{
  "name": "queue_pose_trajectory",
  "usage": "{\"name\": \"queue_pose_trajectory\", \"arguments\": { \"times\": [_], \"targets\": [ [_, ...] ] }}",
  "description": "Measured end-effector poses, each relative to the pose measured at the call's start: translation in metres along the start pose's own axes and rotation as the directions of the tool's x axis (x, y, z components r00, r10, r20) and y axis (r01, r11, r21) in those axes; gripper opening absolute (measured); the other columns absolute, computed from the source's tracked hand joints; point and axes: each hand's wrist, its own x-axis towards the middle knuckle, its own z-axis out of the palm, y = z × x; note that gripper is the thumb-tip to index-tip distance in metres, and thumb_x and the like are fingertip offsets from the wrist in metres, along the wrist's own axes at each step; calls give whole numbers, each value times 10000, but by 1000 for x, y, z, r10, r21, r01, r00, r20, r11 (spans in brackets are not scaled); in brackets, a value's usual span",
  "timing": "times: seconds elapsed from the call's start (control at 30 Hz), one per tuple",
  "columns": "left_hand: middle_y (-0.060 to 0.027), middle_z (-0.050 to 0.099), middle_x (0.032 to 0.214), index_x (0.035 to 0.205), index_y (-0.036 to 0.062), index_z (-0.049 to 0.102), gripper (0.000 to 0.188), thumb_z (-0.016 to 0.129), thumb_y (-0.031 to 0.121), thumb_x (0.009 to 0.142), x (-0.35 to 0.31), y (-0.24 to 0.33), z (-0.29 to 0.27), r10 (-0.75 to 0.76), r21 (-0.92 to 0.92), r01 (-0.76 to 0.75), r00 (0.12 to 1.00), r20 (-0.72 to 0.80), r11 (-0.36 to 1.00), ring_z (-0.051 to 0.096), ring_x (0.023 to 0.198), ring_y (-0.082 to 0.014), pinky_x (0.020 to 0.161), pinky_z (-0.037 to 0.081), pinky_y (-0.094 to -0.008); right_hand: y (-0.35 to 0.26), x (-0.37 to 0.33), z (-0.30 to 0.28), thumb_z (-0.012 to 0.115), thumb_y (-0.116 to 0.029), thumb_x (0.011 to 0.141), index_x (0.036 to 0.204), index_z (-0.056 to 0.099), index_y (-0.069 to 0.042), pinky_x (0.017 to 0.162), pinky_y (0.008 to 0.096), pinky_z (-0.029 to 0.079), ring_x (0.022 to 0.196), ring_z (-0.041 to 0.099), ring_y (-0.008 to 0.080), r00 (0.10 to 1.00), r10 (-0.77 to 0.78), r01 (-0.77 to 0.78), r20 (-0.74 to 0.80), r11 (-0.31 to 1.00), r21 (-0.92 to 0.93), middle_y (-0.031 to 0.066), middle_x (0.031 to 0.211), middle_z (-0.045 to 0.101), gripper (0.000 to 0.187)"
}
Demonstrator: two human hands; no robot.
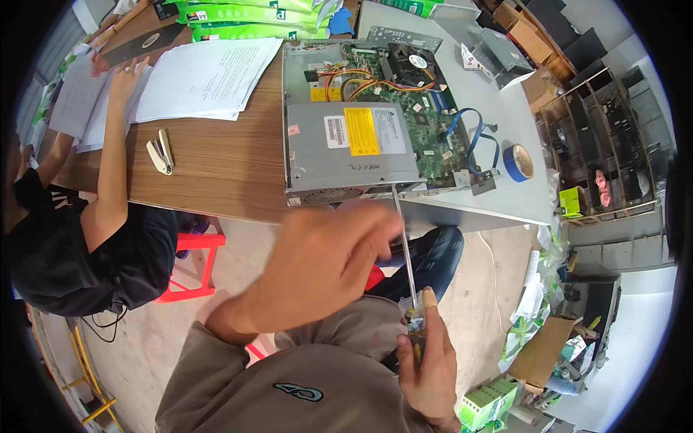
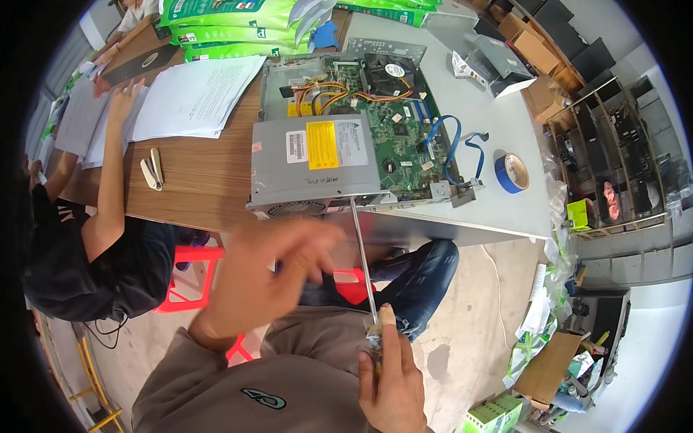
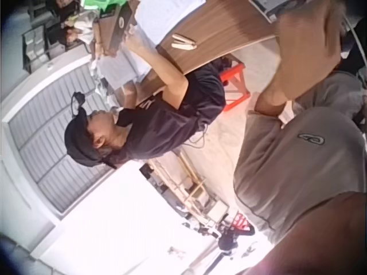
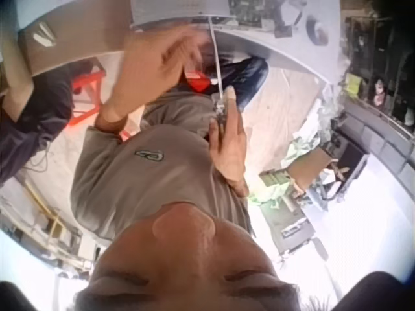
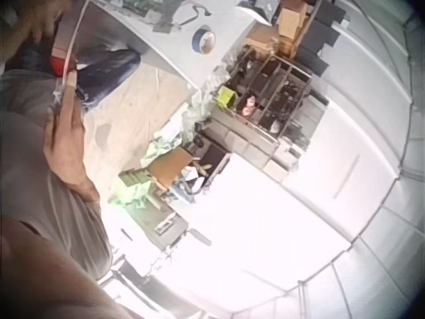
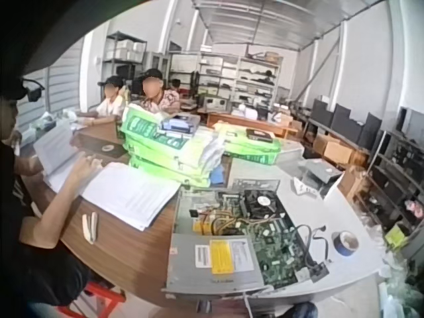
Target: The person disassembles a computer by using a screwdriver to remove screws from the power supply unit and then lifts the unit out of the computer chassis.
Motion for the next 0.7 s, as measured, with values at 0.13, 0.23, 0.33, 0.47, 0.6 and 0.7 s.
{"name": "queue_pose_trajectory", "arguments": {
  "times": [0.13,0.23,0.33,0.47,0.6,0.7],
  "targets": [
    [-227,687,1026,1198,-59,620,324,544,187,1002,81,-41,-16,458,721,-182,865,-206,669,653,955,-374,885,510,-421,-10,0,3,572,0,929,1496,326,84,806,420,522,893,668,387,1000,24,-25,-8,998,-61,282,1117,629,623],
    [-231,672,1047,1175,-88,618,370,530,217,983,91,-61,-10,504,880,-85,843,-185,467,630,990,-388,935,486,-443,10,1,12,569,-80,971,1537,243,31,649,366,514,776,645,286,1000,-20,21,13,996,-87,234,1033,609,662],
    [-226,671,1057,1160,-102,619,381,531,209,960,91,-61,-9,445,879,-61,878,-178,473,636,984,-369,925,489,-440,12,5,14,555,-160,1010,1575,200,-36,505,327,514,649,615,216,980,103,-161,168,909,385,173,921,585,678],
    [-221,677,1055,1146,-108,634,373,535,188,943,94,-60,-10,416,881,-78,898,-141,466,645,974,-344,906,494,-426,33,3,23,512,-223,1038,1587,177,-119,392,284,469,528,527,177,913,-79,-404,400,-298,865,107,790,484,652],
    [-219,680,1055,1143,-107,642,370,538,184,939,96,-65,-11,402,889,-74,906,-129,452,647,972,-337,904,494,-421,18,8,8,470,-228,1066,1594,98,-237,374,285,466,485,518,169,910,-105,-415,401,-237,878,110,823,486,645],
    [-192,666,883,950,-60,653,318,558,239,898,100,-77,-10,568,897,-122,808,-159,425,641,860,-335,848,489,-420,31,13,18,405,-268,1087,1593,31,-295,370,282,494,461,516,160,912,-20,-398,409,193,897,97,824,466,630]
  ]
}}
